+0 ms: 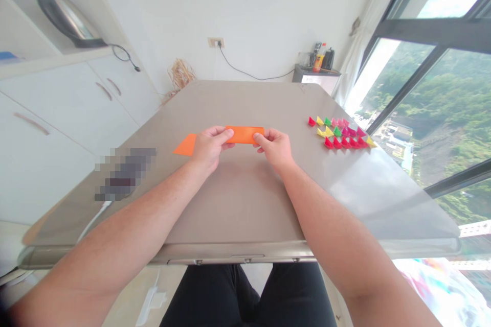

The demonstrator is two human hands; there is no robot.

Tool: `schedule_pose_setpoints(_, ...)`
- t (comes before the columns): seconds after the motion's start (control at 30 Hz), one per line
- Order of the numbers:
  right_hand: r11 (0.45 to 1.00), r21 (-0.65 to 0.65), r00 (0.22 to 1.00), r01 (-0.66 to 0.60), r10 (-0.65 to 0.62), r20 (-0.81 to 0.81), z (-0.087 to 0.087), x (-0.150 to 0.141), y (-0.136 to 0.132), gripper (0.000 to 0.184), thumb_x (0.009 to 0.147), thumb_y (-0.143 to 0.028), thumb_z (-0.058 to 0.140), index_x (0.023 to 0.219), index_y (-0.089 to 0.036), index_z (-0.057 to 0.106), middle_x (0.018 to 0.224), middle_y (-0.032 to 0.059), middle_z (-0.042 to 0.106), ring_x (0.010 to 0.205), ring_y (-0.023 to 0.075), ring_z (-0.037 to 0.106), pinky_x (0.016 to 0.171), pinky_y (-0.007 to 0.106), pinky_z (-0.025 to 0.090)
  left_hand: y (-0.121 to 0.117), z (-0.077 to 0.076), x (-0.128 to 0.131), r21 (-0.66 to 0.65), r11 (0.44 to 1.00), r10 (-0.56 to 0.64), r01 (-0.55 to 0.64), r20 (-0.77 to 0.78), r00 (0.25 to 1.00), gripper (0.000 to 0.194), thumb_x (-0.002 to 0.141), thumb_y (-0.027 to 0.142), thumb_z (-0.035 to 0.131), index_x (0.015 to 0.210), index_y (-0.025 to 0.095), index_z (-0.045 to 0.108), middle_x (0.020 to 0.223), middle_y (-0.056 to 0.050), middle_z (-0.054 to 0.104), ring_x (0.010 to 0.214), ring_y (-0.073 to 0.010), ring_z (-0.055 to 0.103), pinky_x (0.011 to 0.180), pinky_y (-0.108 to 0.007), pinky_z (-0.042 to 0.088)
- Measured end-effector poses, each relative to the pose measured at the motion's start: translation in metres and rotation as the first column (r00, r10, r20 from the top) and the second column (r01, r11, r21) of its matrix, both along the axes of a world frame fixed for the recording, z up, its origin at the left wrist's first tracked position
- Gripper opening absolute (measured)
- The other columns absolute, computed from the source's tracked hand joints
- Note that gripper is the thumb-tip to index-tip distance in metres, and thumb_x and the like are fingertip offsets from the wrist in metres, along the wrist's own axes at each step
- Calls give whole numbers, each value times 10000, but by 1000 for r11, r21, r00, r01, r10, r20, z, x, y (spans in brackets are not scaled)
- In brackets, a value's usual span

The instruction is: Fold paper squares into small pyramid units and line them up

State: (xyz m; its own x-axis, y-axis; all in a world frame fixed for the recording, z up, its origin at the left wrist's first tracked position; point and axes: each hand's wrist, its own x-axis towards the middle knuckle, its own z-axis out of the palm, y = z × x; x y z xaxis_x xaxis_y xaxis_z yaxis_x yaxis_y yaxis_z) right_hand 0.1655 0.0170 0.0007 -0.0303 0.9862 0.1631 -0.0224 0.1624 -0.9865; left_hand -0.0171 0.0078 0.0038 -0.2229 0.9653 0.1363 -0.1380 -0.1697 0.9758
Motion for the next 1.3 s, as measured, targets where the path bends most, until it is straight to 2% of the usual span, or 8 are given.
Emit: schedule_pose_setpoints(1.3, 1000, 3, 1000, -6, 6, -4, 1, 0, -1, 233, 763, -379, 773, 703, -197, 641, 726, 18, 682, 728, 166, 673, 645, 291, 550, -1, 1, 0, -2, 1000, 2, -3, -21, 1000, 256, 700, 415, 820, 773, 184, 735, 885, -76, 733, 894, -227, 685, 763, -361, 568)
